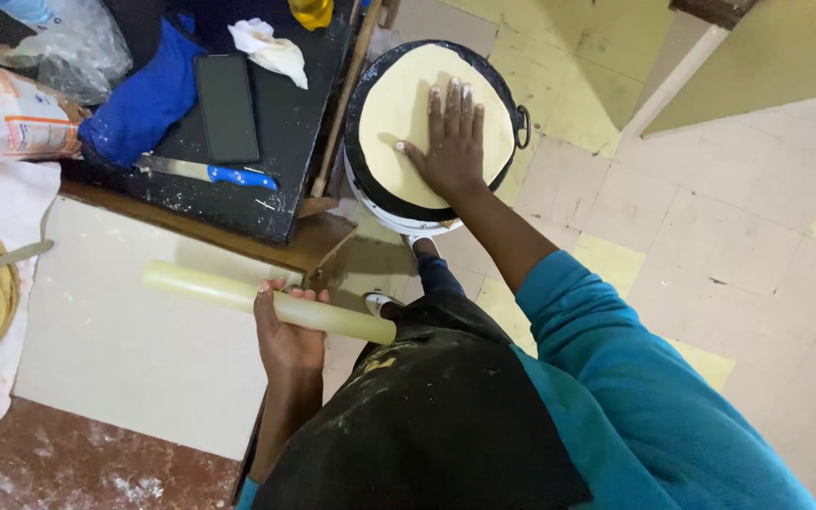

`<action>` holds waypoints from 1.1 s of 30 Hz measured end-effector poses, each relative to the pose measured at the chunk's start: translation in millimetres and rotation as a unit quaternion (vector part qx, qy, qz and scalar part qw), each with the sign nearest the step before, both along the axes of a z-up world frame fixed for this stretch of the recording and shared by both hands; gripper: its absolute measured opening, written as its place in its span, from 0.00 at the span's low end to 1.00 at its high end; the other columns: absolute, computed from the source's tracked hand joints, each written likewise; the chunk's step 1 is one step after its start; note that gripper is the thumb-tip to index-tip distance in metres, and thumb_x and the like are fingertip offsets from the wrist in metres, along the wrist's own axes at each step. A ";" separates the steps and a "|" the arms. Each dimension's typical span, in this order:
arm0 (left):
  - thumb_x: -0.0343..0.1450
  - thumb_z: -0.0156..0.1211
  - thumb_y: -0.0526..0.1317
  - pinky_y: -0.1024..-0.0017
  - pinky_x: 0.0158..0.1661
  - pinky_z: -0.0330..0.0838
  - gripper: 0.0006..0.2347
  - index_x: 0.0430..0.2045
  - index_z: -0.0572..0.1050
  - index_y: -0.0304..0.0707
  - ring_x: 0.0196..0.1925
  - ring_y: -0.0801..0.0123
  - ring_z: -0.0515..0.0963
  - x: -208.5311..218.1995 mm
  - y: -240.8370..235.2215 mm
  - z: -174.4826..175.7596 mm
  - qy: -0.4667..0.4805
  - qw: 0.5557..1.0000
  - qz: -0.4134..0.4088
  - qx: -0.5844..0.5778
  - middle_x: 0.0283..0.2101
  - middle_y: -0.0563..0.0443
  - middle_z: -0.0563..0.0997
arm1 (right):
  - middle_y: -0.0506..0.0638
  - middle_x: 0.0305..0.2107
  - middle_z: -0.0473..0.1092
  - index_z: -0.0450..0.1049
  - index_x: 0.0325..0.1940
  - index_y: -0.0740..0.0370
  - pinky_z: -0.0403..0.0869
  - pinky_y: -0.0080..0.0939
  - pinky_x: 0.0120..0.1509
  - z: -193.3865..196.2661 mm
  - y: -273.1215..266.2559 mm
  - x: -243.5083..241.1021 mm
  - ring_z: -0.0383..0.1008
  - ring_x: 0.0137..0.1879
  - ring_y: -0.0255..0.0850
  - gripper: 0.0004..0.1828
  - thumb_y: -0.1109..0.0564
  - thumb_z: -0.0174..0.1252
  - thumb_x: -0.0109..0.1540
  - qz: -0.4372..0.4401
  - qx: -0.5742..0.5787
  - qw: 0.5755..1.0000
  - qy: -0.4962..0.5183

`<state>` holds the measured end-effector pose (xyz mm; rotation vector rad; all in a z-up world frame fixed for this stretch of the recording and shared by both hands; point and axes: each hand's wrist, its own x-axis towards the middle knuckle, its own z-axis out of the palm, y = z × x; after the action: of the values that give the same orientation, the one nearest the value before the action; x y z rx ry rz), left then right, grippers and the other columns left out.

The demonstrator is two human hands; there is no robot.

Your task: The person cooks a flatbread on a hot griddle, then removes it and places it on a stack. They roll out a new dough ball on a floured surface using a rolling pin, flip it, and transfer it to the griddle. The person spreads oil on the cooking dough with a spoon.

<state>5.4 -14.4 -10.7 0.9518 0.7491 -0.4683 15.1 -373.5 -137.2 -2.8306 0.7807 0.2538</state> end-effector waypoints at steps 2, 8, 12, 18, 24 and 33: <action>0.73 0.69 0.52 0.53 0.54 0.79 0.13 0.42 0.76 0.48 0.36 0.65 0.77 -0.1 -6.1 8.7 -0.007 1.000 -0.003 -0.012 0.30 0.55 0.76 | 0.68 0.86 0.29 0.33 0.92 0.60 0.34 0.69 0.93 -2.4 -0.6 -4.5 0.27 0.91 0.65 0.58 0.15 0.26 0.74 -0.027 -0.012 1.000 -0.011; 0.73 0.70 0.51 0.52 0.55 0.81 0.14 0.43 0.75 0.48 0.36 0.66 0.78 1.2 -9.6 16.4 0.004 1.000 -0.008 0.008 0.32 0.55 0.76 | 0.60 0.87 0.30 0.31 0.92 0.54 0.30 0.65 0.92 6.7 1.6 3.2 0.27 0.92 0.57 0.54 0.17 0.25 0.75 0.055 0.018 0.998 -0.038; 0.73 0.70 0.52 0.54 0.51 0.78 0.13 0.42 0.76 0.49 0.34 0.66 0.77 -1.4 -3.4 -0.8 -0.004 1.000 0.017 -0.008 0.30 0.55 0.75 | 0.60 0.86 0.39 0.41 0.92 0.57 0.43 0.66 0.93 -17.9 5.6 11.1 0.39 0.91 0.61 0.50 0.21 0.43 0.80 0.132 -0.044 0.983 -0.121; 0.76 0.68 0.52 0.55 0.53 0.76 0.13 0.42 0.74 0.47 0.35 0.64 0.77 -2.7 -0.8 -1.2 -0.043 0.998 0.009 -0.037 0.29 0.54 0.76 | 0.57 0.88 0.32 0.34 0.93 0.55 0.35 0.66 0.94 -12.2 11.0 18.2 0.30 0.93 0.57 0.54 0.16 0.35 0.78 0.151 -0.031 0.986 -0.068; 0.77 0.64 0.47 0.54 0.48 0.86 0.08 0.41 0.78 0.46 0.33 0.64 0.84 3.2 -0.5 -21.0 -0.051 0.992 0.111 -0.009 0.28 0.52 0.79 | 0.70 0.85 0.41 0.46 0.91 0.64 0.44 0.73 0.90 43.8 62.6 14.5 0.37 0.89 0.69 0.51 0.34 0.59 0.75 0.187 0.114 0.957 -0.188; 0.78 0.67 0.40 0.54 0.51 0.87 0.09 0.46 0.79 0.34 0.41 0.59 0.89 4.5 60.6 -4.8 -0.167 0.942 0.286 -0.063 0.36 0.42 0.86 | 0.57 0.72 0.71 0.66 0.81 0.55 0.81 0.61 0.67 81.5 217.4 -15.8 0.74 0.72 0.62 0.38 0.47 0.66 0.68 0.427 0.425 0.798 -0.009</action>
<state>9.9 46.2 -15.5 0.6293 0.6398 0.1546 -0.7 -156.1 -55.7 -2.0654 -0.5825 0.5271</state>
